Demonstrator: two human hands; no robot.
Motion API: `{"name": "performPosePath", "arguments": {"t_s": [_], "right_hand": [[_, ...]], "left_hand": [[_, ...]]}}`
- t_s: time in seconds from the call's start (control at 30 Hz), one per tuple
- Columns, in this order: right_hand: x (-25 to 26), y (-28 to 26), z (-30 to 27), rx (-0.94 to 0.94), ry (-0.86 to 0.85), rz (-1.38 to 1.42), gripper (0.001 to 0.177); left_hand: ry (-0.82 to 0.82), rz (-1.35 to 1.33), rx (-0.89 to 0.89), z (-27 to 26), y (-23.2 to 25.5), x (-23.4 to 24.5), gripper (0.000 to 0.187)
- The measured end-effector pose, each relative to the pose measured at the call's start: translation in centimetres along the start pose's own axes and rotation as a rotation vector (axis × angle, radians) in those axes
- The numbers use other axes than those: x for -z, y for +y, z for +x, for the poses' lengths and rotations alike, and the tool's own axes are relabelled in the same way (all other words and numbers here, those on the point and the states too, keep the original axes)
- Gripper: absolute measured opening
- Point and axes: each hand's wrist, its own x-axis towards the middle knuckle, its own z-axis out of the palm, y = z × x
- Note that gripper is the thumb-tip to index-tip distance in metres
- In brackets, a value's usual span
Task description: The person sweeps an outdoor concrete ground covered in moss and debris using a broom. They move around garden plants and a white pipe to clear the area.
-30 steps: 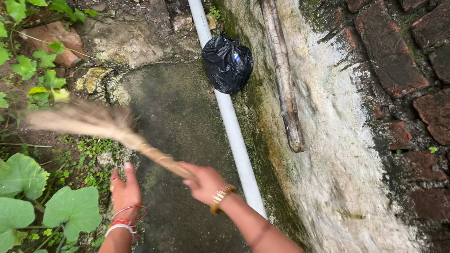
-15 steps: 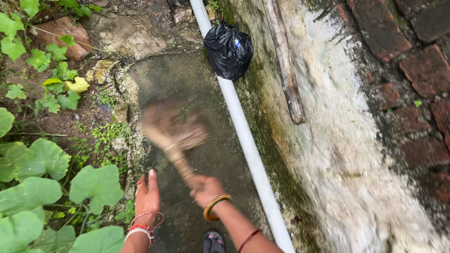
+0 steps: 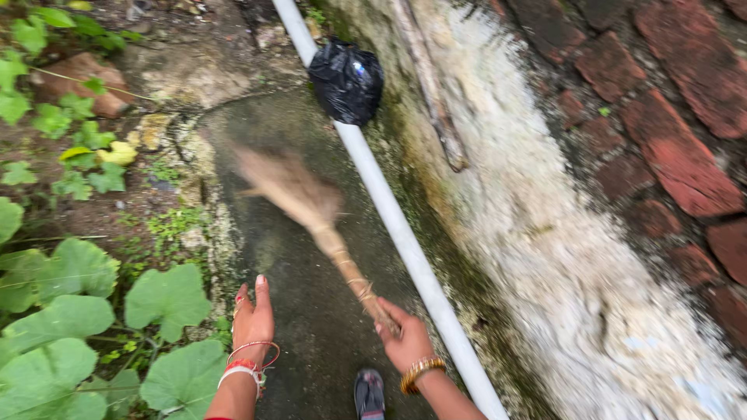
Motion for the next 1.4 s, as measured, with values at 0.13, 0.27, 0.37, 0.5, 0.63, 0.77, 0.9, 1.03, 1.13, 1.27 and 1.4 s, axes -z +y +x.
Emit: {"name": "performPosePath", "arguments": {"t_s": [0.13,0.27,0.37,0.5,0.63,0.77,0.9,1.03,1.13,1.27,1.4], "right_hand": [[-1.0,3.5,1.6,-0.279,0.055,-0.234,0.047],[-5.5,3.7,-1.0,-0.254,-0.052,-0.131,0.045],[-7.7,2.1,-3.0,-0.418,-0.302,0.128,0.049],[-6.1,2.5,-5.3,-0.155,-0.499,0.149,0.050],[-1.0,4.1,-10.9,0.147,-0.358,0.037,0.048],[5.6,7.0,-17.3,-0.127,-0.241,-0.199,0.052],[7.5,13.9,-19.5,-0.455,0.022,-0.013,0.050],[4.5,19.5,-18.8,-0.405,-0.019,-0.089,0.050],[1.1,18.1,-20.2,-0.359,-0.149,-0.025,0.053],[-0.1,15.5,-23.2,-0.188,-0.281,0.031,0.054],[2.0,15.0,-27.0,-0.201,-0.276,-0.107,0.050]], "left_hand": [[-0.056,0.044,-0.026,-1.4,-0.6,-3.4,0.093],[-0.090,0.098,-0.077,-2.4,-2.9,-7.0,0.095],[-0.066,0.138,-0.109,-2.7,-4.3,-7.7,0.096],[0.029,0.082,-0.103,-5.9,-4.6,-7.7,0.095],[0.196,0.069,-0.254,-10.7,-4.2,-8.2,0.088],[0.125,0.060,-0.244,-14.8,-4.8,-9.9,0.085],[0.029,0.055,-0.225,-17.9,-7.4,-12.5,0.086],[-0.031,0.062,-0.231,-20.2,-11.7,-14.6,0.086],[-0.065,0.077,-0.228,-21.5,-15.1,-14.6,0.087],[-0.077,0.125,-0.149,-22.8,-18.3,-12.1,0.088],[-0.077,0.168,-0.122,-22.6,-19.5,-10.2,0.089]]}}
